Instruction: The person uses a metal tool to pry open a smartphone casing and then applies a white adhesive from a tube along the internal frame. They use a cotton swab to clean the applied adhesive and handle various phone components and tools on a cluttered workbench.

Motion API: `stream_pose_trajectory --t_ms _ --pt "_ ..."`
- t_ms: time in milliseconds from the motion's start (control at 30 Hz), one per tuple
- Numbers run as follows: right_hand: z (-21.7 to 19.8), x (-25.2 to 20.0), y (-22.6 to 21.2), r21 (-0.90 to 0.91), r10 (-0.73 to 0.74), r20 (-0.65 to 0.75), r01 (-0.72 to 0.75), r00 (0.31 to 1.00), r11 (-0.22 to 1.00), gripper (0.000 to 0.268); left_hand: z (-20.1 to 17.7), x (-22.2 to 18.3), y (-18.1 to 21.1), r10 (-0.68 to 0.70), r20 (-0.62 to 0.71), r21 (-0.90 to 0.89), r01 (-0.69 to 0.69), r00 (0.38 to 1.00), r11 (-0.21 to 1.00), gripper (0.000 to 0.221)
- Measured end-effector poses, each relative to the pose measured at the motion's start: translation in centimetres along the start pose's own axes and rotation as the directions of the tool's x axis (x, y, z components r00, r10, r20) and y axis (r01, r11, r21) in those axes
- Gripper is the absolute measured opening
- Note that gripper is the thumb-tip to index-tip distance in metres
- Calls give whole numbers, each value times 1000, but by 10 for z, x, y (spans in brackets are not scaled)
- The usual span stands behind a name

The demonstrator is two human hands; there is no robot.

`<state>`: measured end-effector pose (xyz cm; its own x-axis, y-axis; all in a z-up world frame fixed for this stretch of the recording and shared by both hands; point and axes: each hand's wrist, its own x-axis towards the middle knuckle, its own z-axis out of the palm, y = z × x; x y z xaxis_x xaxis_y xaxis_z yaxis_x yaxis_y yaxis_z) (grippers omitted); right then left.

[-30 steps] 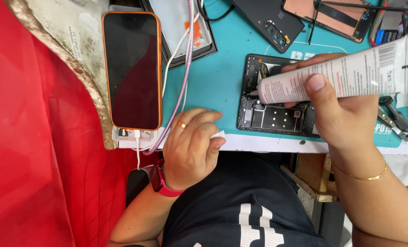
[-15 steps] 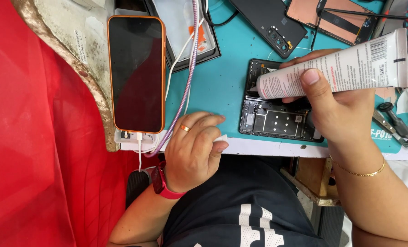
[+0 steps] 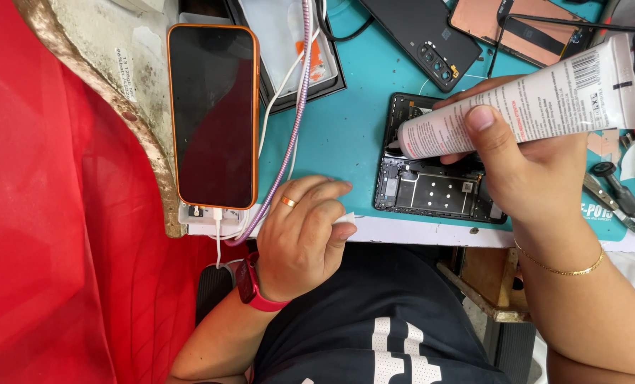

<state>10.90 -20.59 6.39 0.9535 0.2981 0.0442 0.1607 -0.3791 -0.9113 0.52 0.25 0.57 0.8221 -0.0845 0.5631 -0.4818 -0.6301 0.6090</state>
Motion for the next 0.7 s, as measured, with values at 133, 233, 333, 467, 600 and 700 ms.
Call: stream_pose_trajectory --t_ms 133,233,333,467,600,700 --pt "0 4 6 39 -11 -26 12 1000 999 40 0 0 0 1 -2 -3 -1 1000 1000 41" --pt "-2 6 4 -65 -16 -41 13 999 998 40 1 -1 0 -2 -1 -2 2 1000 1000 41" --pt "-1 7 6 -29 -10 -59 8 998 1000 39 0 0 0 3 -9 0 -3 1000 1000 40" --pt "-1 7 5 -9 0 -59 0 998 1000 40 0 0 0 -1 -3 -5 1 1000 1000 41" --pt "-1 8 3 -71 -10 -42 7 999 997 39 0 -1 0 -2 -3 -7 2 1000 1000 41" --pt "0 10 4 -38 -25 -68 23 997 999 39 0 0 0 -4 -5 0 4 1000 1000 41"
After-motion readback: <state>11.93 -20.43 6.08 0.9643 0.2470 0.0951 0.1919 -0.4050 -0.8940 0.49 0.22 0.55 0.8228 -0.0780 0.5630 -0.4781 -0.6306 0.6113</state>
